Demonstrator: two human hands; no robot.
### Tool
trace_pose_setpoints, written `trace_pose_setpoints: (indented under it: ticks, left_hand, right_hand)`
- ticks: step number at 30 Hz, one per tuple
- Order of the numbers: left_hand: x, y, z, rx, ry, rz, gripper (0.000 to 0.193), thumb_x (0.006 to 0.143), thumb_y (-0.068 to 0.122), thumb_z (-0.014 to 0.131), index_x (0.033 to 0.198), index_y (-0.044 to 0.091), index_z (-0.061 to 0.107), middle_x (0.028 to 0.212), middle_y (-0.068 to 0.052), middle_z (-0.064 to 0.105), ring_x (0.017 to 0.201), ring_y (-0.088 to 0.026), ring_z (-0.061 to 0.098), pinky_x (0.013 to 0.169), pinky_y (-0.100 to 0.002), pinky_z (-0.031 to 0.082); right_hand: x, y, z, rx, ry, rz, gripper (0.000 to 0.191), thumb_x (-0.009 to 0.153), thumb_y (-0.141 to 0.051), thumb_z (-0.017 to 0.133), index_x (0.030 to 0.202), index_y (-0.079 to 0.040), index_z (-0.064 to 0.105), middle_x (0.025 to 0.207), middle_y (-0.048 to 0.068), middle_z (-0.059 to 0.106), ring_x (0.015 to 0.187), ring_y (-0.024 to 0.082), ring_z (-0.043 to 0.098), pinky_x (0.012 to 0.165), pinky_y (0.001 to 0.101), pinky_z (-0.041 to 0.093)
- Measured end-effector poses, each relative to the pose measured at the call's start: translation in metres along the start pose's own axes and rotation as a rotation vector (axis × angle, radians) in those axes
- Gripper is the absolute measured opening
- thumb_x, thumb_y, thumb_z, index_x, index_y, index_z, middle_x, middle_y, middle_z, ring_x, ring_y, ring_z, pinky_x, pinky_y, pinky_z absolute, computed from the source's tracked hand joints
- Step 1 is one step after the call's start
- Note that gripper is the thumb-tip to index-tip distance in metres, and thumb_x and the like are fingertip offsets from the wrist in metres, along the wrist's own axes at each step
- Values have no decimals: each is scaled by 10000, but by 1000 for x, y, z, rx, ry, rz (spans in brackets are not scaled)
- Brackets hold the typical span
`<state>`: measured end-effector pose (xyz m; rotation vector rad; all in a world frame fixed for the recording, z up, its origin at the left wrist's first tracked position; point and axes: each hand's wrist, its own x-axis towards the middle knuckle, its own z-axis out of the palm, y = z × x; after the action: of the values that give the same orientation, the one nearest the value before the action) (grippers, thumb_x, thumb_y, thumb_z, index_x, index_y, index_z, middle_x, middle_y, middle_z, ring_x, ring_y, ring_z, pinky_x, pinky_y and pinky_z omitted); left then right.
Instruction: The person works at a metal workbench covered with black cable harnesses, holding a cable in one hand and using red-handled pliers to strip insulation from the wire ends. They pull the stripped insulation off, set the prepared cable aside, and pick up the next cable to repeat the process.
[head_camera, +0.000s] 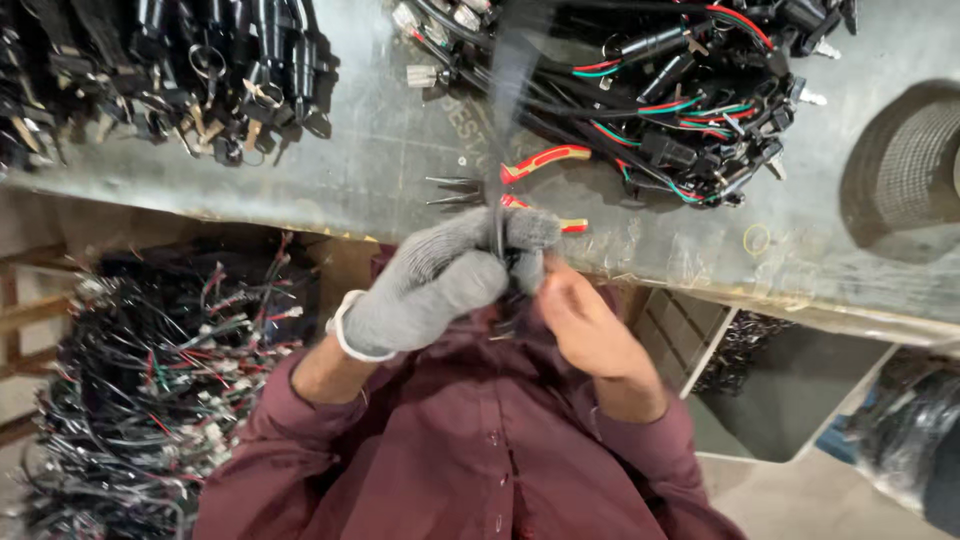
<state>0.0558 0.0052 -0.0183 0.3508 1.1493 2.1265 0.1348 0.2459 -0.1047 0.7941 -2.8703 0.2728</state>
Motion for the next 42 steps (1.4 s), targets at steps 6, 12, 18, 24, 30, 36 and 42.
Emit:
trace_pose_setpoints:
  ticks: [6,12,18,24,30,36,42]
  left_hand:
    - [12,-17,21,331,342,420,264,898,92,812,1127,76,681,1163,-26,677,1156,-132,630,975,-287,543]
    - [-8,-29,6,550,423,124,546,827,194,916,1305,84,676,1074,-39,749,971,-116,677,876,-293,573]
    - [-4,-1,21,667,360,180,736,864,266,882,1476,76,520,1123,-39,769,1068,-145,731,976,-303,582]
    - [13,17,9,935,227,105,517,837,304,868,1262,103,653,1051,-65,767,927,-204,775,837,-306,590]
    - [13,-2,-2,937,226,348,522,976,244,777,1401,63,533,1164,-119,726,1057,-288,726,938,-359,569]
    - [33,-7,11,1033,278,359,569,968,272,729,1409,-14,510,1077,-107,697,968,-353,647,895,-450,483]
    - [52,8,-16,1027,-98,478,386,987,312,714,1318,135,622,1310,-125,626,1265,-384,570,1111,-473,405]
  right_hand:
    - [-1,-4,0,1268,152,541,531,1071,-457,536,1349,-6,556,983,-14,534,815,56,446,719,223,395]
    - [38,-2,-27,1096,235,242,455,1147,-434,527,1335,-19,516,1173,78,541,1030,193,516,968,306,446]
    - [35,-6,-33,1015,170,260,385,1129,-317,523,1372,-22,562,1206,127,601,1066,260,632,957,305,491]
    - [33,-8,-23,894,256,200,384,1149,-270,525,1392,28,507,1243,201,646,1084,310,653,1015,362,498]
    - [35,-14,-16,972,217,427,480,1093,-347,522,1392,28,537,978,103,632,763,156,583,721,279,476]
    - [33,5,-10,1295,280,513,303,1073,-241,570,1181,33,644,804,8,572,677,86,471,618,235,366]
    - [43,6,-23,1249,156,468,359,963,-266,572,1176,9,662,873,26,637,788,88,591,732,263,473]
